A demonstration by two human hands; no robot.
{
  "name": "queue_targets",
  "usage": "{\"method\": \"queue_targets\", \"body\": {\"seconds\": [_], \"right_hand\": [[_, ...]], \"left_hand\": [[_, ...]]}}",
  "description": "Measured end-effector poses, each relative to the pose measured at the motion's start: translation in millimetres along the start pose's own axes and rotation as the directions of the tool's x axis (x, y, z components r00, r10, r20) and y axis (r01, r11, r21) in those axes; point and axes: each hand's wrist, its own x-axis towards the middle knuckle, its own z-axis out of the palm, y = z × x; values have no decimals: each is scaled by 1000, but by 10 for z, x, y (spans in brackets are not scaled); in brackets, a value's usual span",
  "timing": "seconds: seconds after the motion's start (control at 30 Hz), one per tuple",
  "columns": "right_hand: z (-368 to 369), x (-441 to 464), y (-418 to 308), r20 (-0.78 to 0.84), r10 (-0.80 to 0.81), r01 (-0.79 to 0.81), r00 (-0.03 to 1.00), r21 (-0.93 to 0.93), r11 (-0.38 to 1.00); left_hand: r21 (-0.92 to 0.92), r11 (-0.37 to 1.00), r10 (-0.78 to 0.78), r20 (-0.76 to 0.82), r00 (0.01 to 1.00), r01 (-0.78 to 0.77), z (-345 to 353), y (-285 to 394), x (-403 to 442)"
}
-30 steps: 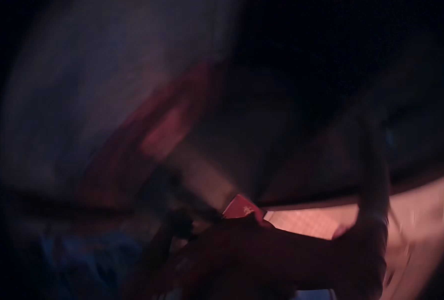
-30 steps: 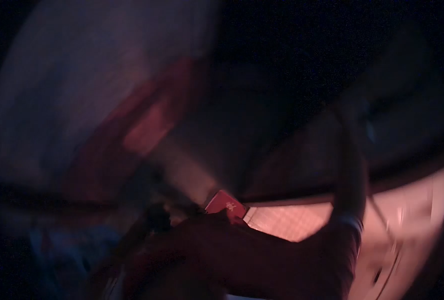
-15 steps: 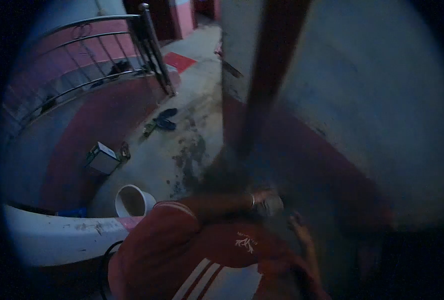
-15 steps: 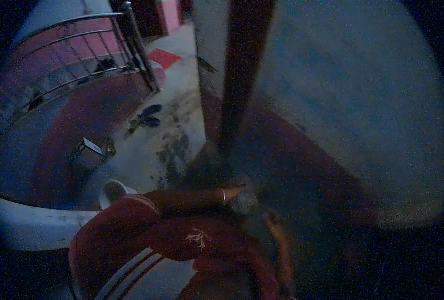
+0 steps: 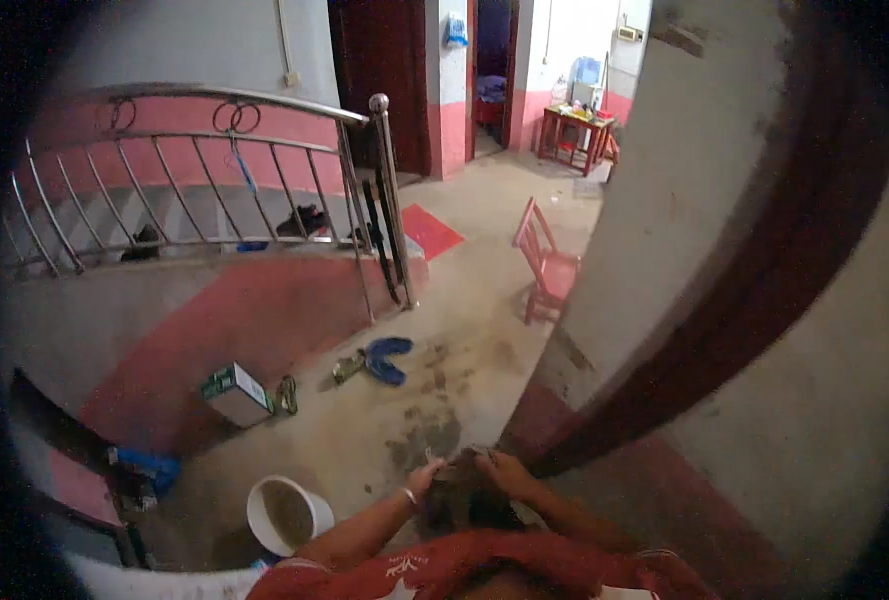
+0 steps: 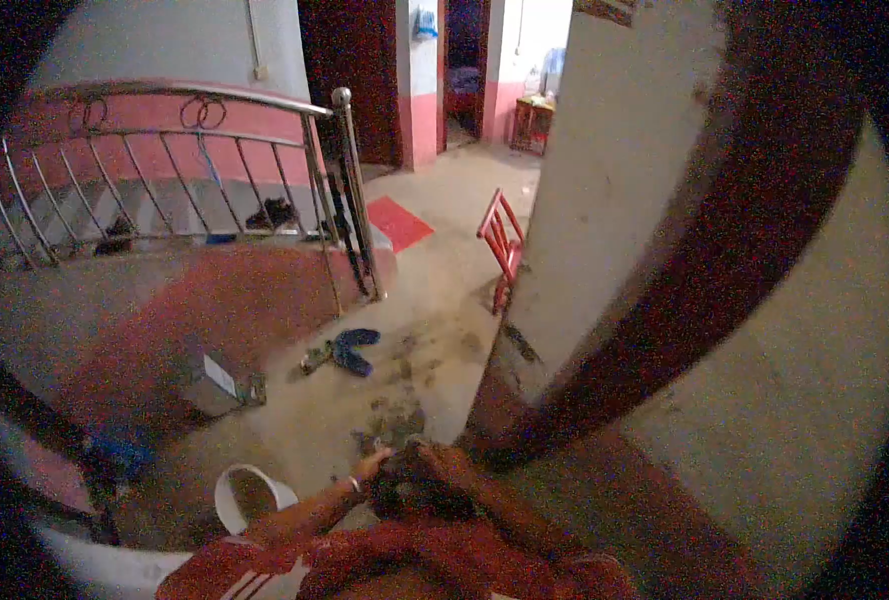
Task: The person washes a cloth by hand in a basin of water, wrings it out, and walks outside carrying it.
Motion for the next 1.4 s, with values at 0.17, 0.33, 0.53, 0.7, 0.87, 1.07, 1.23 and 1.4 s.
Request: {"method": "queue_targets", "body": {"seconds": [0.17, 0.33, 0.53, 0.7, 0.87, 1.07, 1.23, 1.4], "right_hand": [[-366, 1018, 13, 145, 236, -225, 961, -86, 971], [-722, 1747, -320, -272, 73, 89, 960, 539, 838], [-805, 2773, 162, -286, 370, 10, 884, 803, 596], [-1146, 3624, -20, -429, 362, 147, 828, 788, 598], [-1606, 4423, -481, -432, 275, -164, 859, 277, 947], [-1738, 5232, -1226, 10, -112, 112, 994, 12, 994], [-2191, 6094, -421, 253, 305, -346, 918, 887, 305], [-2771, 7155, 329, 300, 368, -273, 880, 954, -125]], "left_hand": [[-311, 914, -237, 107, 966, 259, -185, 699, 325], [-391, 910, -144, 10, 990, 136, -418, 1649, 1000], [-270, 896, -240, 371, 897, 352, -763, 2345, 1776], [-150, 892, -334, 418, 845, 427, -1178, 3150, 2653], [-99, 904, -318, 492, 810, 415, -1234, 4131, 3399], [565, 815, -186, 462, 867, -126, -632, 5040, 3966], [598, -388, -59, 743, 667, -701, 174, 6659, 3853], [541, -550, 599, 786, 151, -637, 291, 6452, 6118]]}}
